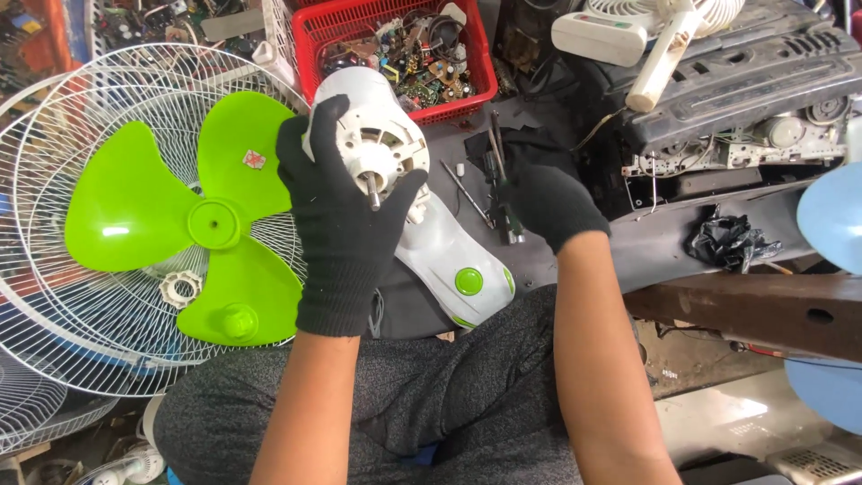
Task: Inspecting the internal components and housing of a disassembled fan motor.
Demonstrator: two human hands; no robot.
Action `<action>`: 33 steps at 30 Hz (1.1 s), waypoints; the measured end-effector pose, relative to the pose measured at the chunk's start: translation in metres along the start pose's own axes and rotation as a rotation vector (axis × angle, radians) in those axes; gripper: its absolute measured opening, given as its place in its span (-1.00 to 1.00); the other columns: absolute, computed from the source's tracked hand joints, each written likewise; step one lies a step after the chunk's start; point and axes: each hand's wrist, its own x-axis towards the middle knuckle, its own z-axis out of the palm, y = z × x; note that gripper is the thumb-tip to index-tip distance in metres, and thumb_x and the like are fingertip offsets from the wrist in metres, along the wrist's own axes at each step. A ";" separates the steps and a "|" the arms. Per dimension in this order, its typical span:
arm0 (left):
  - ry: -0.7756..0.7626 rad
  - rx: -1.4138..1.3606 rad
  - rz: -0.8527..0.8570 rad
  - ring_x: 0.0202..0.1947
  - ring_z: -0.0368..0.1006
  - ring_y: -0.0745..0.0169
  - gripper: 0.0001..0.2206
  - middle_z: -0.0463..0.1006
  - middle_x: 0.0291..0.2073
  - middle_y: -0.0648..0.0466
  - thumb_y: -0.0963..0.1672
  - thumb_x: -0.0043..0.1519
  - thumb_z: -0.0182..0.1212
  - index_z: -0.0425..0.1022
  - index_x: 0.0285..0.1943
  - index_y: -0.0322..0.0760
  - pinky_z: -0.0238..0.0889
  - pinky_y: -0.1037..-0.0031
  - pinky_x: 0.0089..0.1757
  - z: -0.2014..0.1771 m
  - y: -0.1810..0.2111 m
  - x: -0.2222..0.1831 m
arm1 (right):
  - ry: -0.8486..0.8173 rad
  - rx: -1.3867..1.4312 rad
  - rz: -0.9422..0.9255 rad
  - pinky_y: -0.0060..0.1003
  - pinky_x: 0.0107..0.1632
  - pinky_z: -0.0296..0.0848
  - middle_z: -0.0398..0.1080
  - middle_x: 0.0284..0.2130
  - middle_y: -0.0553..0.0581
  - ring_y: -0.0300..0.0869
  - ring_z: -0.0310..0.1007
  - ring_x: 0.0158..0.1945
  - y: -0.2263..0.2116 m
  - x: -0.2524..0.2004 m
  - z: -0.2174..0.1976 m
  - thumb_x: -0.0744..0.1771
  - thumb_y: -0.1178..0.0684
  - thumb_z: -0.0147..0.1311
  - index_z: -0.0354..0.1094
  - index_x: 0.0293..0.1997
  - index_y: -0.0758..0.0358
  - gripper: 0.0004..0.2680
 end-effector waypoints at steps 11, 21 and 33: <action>0.009 -0.007 -0.001 0.23 0.26 -0.36 -0.11 0.12 0.28 -0.23 -0.07 0.02 0.67 0.03 0.43 -0.09 0.43 0.02 0.10 -0.002 0.001 0.001 | 0.057 -0.163 0.186 -0.01 -0.21 0.50 0.57 -0.29 0.28 0.18 0.58 -0.26 -0.002 0.061 0.065 0.28 -0.08 0.06 0.50 -0.16 0.25 -0.77; 0.002 -0.001 -0.018 0.21 0.30 -0.37 -0.10 0.12 0.28 -0.23 -0.05 0.03 0.67 0.02 0.44 -0.06 0.46 0.00 0.06 -0.003 0.001 -0.001 | 0.340 -0.062 0.219 0.14 -0.08 0.42 0.52 -0.16 0.39 0.32 0.50 -0.15 0.000 0.047 0.055 0.36 -0.04 -0.21 0.37 0.09 0.13 -0.73; 0.002 -0.047 0.011 0.25 0.23 -0.35 -0.10 0.11 0.29 -0.20 -0.07 0.02 0.67 0.02 0.45 -0.06 0.41 -0.01 0.11 -0.001 -0.003 -0.001 | 0.048 -0.087 0.145 0.09 -0.09 0.50 0.55 -0.23 0.37 0.26 0.57 -0.16 -0.011 0.026 0.000 0.29 0.03 -0.04 0.42 -0.04 0.31 -0.76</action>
